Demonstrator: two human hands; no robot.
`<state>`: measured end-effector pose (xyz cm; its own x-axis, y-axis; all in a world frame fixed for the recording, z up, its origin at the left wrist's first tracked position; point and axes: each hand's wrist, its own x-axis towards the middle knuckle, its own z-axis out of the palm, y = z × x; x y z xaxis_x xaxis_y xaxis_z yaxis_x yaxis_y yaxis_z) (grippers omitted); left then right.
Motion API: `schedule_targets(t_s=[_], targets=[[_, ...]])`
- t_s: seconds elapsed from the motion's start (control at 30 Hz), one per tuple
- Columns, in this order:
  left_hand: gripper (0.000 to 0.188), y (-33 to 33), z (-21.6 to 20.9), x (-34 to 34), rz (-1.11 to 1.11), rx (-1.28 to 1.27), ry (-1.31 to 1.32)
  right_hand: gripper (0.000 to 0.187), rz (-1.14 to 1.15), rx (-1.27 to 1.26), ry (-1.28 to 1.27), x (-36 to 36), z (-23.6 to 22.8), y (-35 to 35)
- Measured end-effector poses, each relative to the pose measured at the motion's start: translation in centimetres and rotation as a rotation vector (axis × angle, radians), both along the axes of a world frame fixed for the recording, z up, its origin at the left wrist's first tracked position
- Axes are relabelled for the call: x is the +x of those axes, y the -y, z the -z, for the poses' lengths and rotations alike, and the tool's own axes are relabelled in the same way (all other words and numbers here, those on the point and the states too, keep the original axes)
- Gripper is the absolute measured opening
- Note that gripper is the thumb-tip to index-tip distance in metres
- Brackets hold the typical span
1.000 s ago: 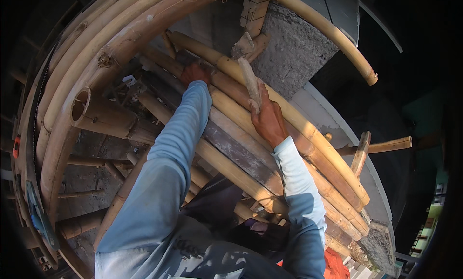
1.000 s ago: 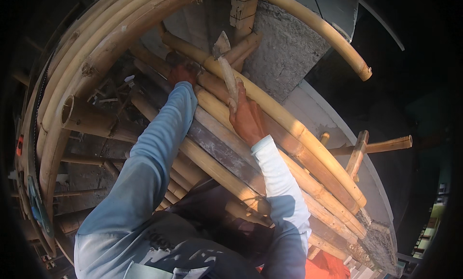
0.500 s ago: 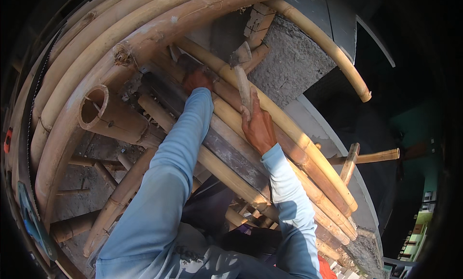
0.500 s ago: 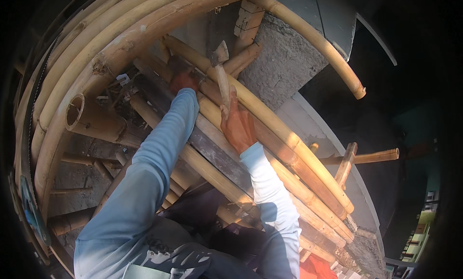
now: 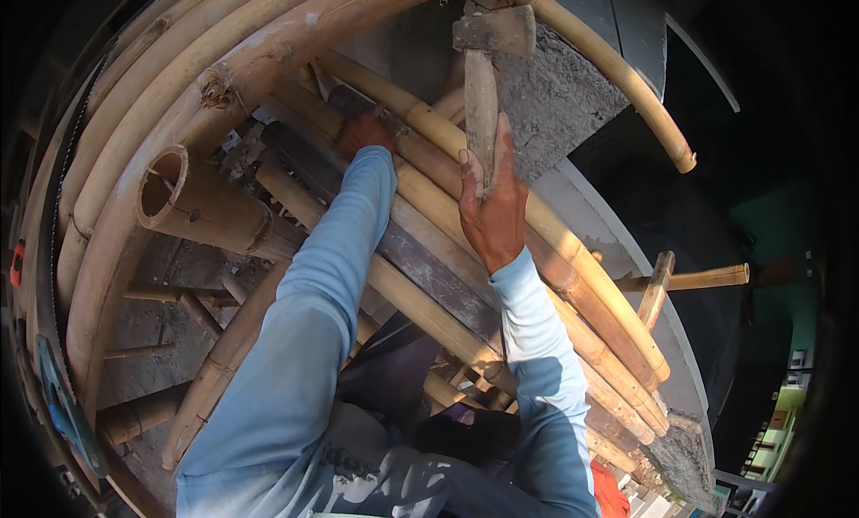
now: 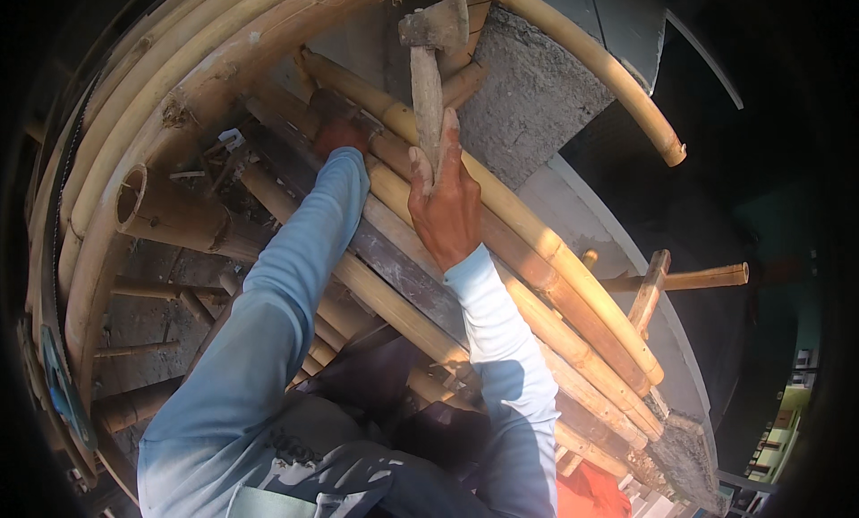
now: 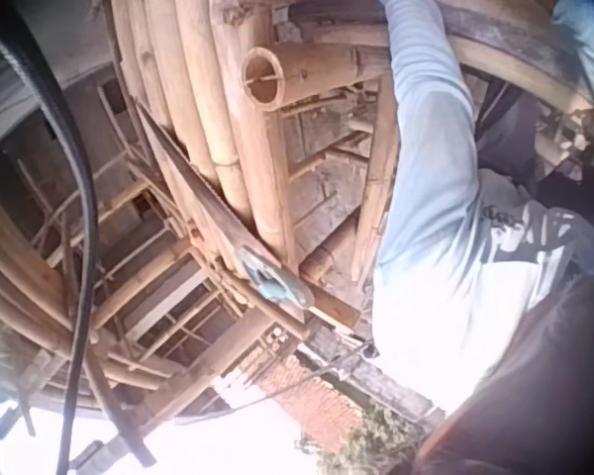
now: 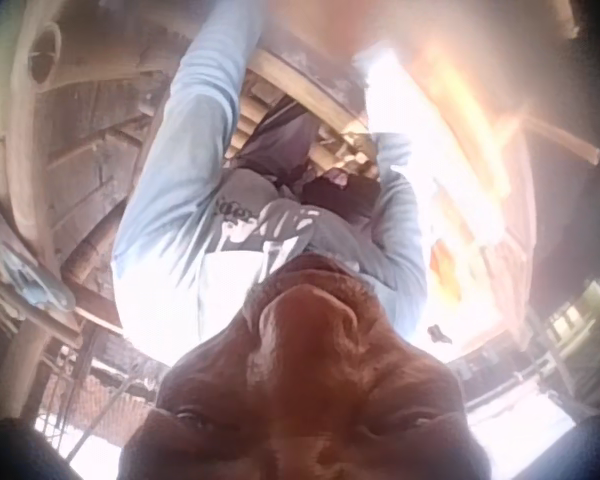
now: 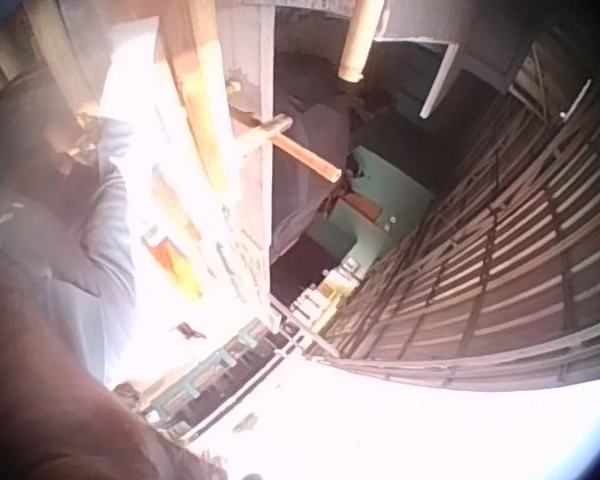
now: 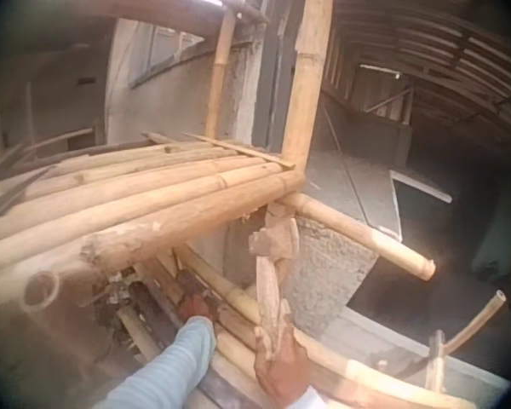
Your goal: The person assembles a bamboo structure by positioning bamboo poles and hammering nails into them. They repeatedly retrieve nails from a small container and use a hammer to secure the pieces together.
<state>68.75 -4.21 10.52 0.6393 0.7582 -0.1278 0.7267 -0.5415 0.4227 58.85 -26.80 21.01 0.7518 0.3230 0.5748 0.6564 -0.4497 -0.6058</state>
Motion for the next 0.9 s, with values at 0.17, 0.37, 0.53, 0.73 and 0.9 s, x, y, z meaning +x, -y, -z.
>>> schedule_targets(t_s=[0.17, 0.37, 0.53, 0.73, 0.9], targets=[[0.040, 0.9, 0.0, 0.4, 0.018, 0.009, 0.034, 0.071, 0.133, 0.206, 0.417, 1.0, 3.0, -1.7], [0.029, 0.6, 1.5, -1.5, 0.067, 0.053, 0.348, 0.060, -0.002, -0.234, -0.087, 0.3, 2.4, -1.6], [0.030, 1.8, -0.6, -0.1, 0.028, 0.023, 0.075, 0.059, 0.031, -0.182, -0.036, 1.6, 2.5, -1.8], [0.041, 0.1, 0.7, -0.6, 0.044, -0.041, 0.401, 0.063, -0.017, -0.502, -0.184, 2.2, 4.0, -0.1], [0.041, 0.7, -0.3, -0.9, 0.011, 0.002, 0.136, 0.057, 0.191, 0.225, 0.101, 0.4, 0.7, -1.7]])
